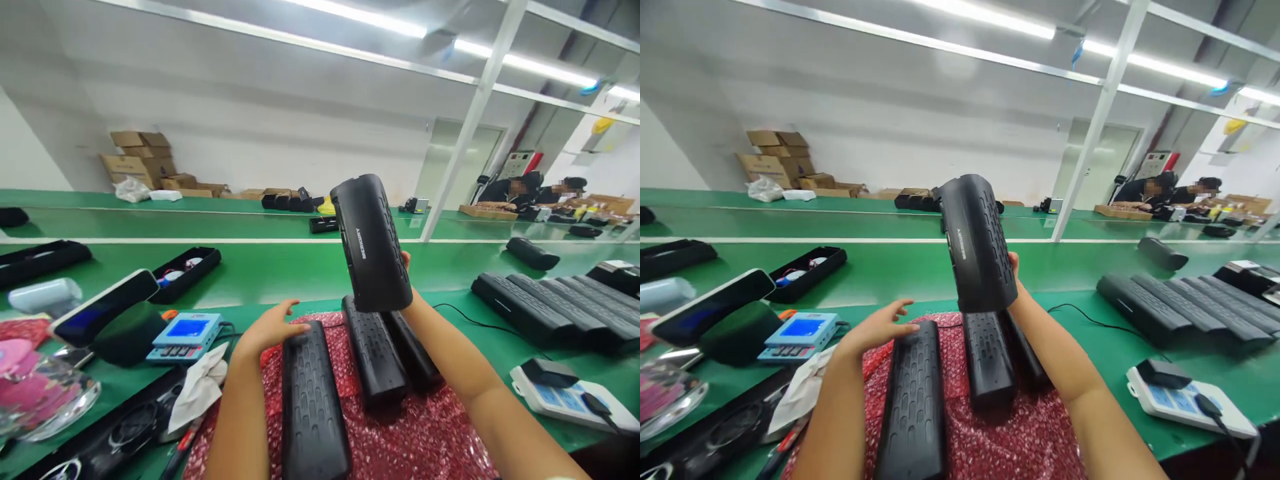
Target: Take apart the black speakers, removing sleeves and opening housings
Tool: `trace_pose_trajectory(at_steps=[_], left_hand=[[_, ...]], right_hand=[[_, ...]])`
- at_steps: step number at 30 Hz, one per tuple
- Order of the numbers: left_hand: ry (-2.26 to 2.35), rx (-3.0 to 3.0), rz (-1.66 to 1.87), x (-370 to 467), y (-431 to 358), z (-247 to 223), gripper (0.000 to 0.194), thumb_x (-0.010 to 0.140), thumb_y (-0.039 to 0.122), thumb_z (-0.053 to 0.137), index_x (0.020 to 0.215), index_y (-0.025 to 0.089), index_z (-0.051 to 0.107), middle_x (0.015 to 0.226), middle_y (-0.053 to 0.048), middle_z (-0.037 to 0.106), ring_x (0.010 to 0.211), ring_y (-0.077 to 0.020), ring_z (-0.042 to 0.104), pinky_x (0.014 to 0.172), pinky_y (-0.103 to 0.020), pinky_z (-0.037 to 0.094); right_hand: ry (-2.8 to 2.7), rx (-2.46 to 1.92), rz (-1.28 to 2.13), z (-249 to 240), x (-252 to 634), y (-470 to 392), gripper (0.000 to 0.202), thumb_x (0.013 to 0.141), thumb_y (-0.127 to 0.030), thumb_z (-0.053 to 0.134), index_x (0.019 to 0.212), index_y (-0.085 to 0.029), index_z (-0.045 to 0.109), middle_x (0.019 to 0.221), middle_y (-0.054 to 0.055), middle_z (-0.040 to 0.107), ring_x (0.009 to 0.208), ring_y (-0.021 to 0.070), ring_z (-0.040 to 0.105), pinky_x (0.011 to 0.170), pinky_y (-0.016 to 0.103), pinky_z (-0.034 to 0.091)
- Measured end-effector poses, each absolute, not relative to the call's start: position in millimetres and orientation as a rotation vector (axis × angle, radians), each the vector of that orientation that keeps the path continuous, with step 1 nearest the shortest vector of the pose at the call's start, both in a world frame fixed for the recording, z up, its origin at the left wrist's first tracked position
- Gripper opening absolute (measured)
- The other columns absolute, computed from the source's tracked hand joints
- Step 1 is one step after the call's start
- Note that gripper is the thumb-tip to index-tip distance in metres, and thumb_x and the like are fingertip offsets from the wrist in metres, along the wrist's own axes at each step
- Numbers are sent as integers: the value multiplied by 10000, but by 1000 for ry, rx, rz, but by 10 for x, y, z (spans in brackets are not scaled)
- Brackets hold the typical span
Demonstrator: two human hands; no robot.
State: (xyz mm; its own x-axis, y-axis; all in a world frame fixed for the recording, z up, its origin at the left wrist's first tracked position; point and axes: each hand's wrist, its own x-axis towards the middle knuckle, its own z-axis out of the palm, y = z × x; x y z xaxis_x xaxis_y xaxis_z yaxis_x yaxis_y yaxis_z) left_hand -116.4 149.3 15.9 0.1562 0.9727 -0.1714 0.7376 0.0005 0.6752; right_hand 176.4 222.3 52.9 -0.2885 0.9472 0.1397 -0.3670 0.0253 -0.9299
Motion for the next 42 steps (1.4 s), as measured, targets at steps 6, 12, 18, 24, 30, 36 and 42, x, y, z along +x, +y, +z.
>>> trace_pose_trajectory(at_steps=[6, 12, 18, 24, 30, 36, 42], left_hand=[[1584, 1969, 213, -863, 1509, 76, 819, 819, 741, 367, 1326, 132, 573, 1408, -203, 559, 1283, -375, 545, 1060, -450, 403], [1659, 2047, 123, -717, 1592, 1, 791, 686, 783, 543, 1127, 145, 698, 1205, -209, 689, 1119, -406, 636, 924, -465, 488], [1738, 2031, 84, -675, 1648, -43, 635, 617, 701, 656, 964, 178, 753, 1049, -159, 744, 977, -339, 686, 777, -361, 512], [1578, 2028, 174, -789, 1731, -84, 508, 633, 665, 658, 759, 184, 758, 750, -60, 712, 745, -226, 640, 605, -273, 402], [1299, 1884, 487, -1192, 1797, -277, 542, 592, 645, 699, 763, 135, 764, 670, -21, 684, 650, -179, 602, 608, -256, 421], [1046, 1640, 914, -1511, 1759, -526, 906, 410, 843, 668, 909, 93, 767, 847, -128, 750, 741, -250, 669, 699, -324, 510], [941, 1577, 1019, -1418, 1775, -436, 807, 433, 706, 799, 953, 90, 775, 862, -139, 762, 744, -245, 698, 693, -307, 529]], right_hand=[[-1246, -1054, 1391, 697, 1384, 3240, 373, 862, -428, 593, 1106, -147, 612, 1000, 73, 680, 902, 191, 633, 825, 345, 529], [-1279, -1572, 1279, 153, 926, 3724, 358, 953, -373, 593, 1232, -151, 575, 1208, 91, 602, 1026, 202, 624, 866, 405, 554], [-1327, -1830, 1196, -80, 938, 3805, 367, 952, -370, 595, 1246, -152, 573, 1233, 96, 596, 1058, 214, 619, 891, 421, 548], [-1393, -1930, 1094, 82, 1149, 3609, 361, 955, -367, 592, 1242, -150, 576, 1232, 97, 599, 1063, 215, 619, 898, 427, 546], [-1600, -1697, 978, 395, 1276, 2705, 398, 833, -138, 686, 1221, -110, 599, 1375, 146, 541, 1318, 276, 473, 1126, 433, 364], [-1521, -1168, 1527, 7, 1037, 979, 662, 679, -256, 734, 1300, -212, 508, 1376, 99, 542, 1330, 239, 471, 1131, 386, 365], [-715, -972, 2070, -436, 574, 475, 533, 693, -317, 619, 1206, -270, 484, 1011, 16, 686, 863, 221, 662, 797, 388, 552]])
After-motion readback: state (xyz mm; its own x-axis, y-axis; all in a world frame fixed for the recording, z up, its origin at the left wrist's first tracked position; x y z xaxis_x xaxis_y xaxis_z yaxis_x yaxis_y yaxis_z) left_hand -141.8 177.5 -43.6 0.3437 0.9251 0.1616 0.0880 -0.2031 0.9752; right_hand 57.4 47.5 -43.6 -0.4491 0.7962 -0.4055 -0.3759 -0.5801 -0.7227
